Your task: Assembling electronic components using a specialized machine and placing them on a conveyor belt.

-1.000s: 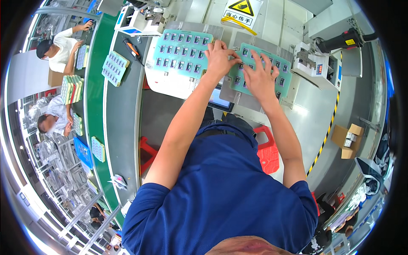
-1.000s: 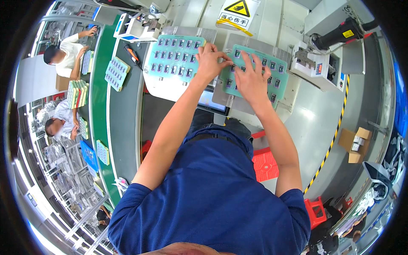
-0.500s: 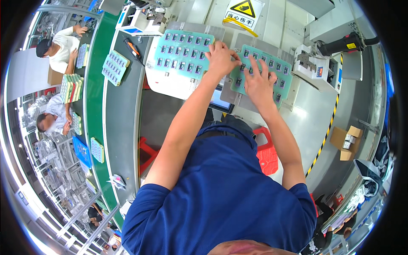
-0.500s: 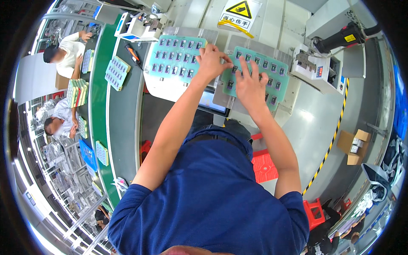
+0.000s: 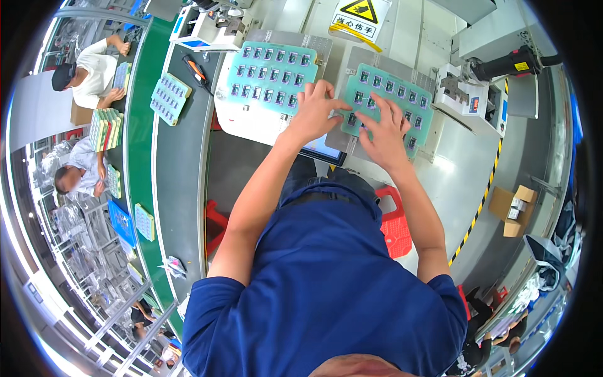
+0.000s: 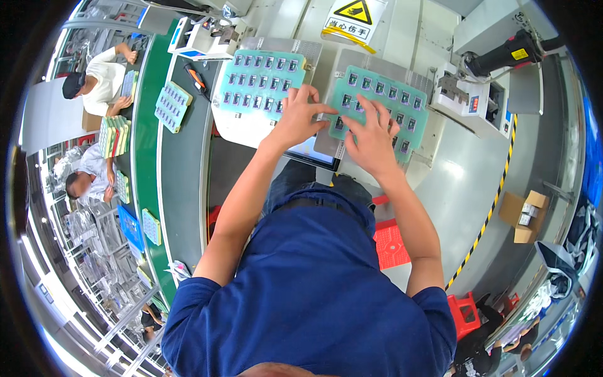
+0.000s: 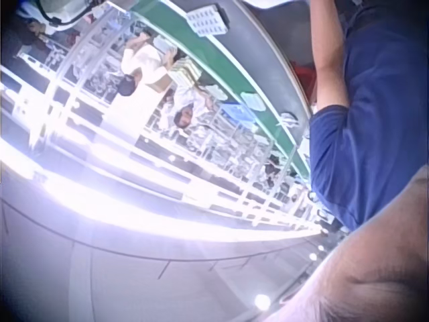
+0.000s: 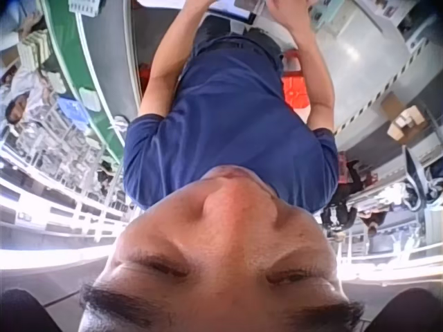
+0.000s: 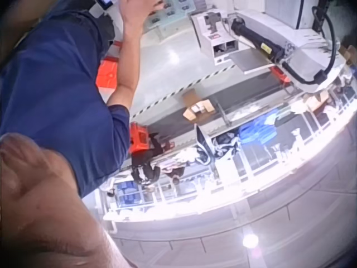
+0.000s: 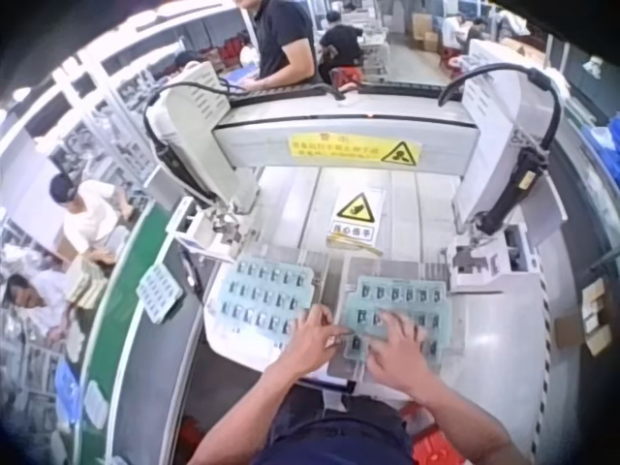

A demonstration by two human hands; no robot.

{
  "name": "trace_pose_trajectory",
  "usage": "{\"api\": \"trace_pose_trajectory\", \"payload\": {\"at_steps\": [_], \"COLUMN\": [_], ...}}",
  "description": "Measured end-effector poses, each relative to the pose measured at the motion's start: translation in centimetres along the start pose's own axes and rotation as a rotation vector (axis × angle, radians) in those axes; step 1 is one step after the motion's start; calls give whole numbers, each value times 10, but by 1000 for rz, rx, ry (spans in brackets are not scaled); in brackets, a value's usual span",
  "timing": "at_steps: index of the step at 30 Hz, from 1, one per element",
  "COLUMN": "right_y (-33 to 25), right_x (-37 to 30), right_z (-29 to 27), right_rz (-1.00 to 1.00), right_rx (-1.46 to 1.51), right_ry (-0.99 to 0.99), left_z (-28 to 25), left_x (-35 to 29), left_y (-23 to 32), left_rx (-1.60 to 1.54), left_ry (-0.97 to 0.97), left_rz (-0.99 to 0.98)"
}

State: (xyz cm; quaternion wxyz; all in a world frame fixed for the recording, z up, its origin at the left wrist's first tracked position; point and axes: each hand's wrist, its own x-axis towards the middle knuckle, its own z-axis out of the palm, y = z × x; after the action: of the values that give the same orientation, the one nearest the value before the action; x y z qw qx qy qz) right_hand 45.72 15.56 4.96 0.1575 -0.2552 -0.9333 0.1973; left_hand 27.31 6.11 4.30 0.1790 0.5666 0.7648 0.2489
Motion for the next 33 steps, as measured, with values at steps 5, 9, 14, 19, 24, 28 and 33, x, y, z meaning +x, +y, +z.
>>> {"api": "trace_pose_trajectory", "payload": {"at_steps": [5,9,14,19,24,28,33], "right_y": [-1,-2,-5,-7,0,10,9], "right_x": [-2,-8,-19,-29,-35,-36,-39], "right_z": [5,7,12,18,3,-2,-1], "right_rz": [-9,-35,-59,-70,19,74,63], "right_rx": [28,0,-62,-228,-51,-1,-45], "right_ry": [12,13,33,87,115,190,104], "left_z": [7,14,27,28,24,11,19], "left_x": [6,9,11,14,8,1,3], "left_y": [3,1,-1,3,14,40,43], "left_rx": [27,38,21,-3,-36,-20,87], "left_ry": [30,71,120,93,128,69,31], "left_rz": [64,44,-94,-362,-229,-23,65]}}
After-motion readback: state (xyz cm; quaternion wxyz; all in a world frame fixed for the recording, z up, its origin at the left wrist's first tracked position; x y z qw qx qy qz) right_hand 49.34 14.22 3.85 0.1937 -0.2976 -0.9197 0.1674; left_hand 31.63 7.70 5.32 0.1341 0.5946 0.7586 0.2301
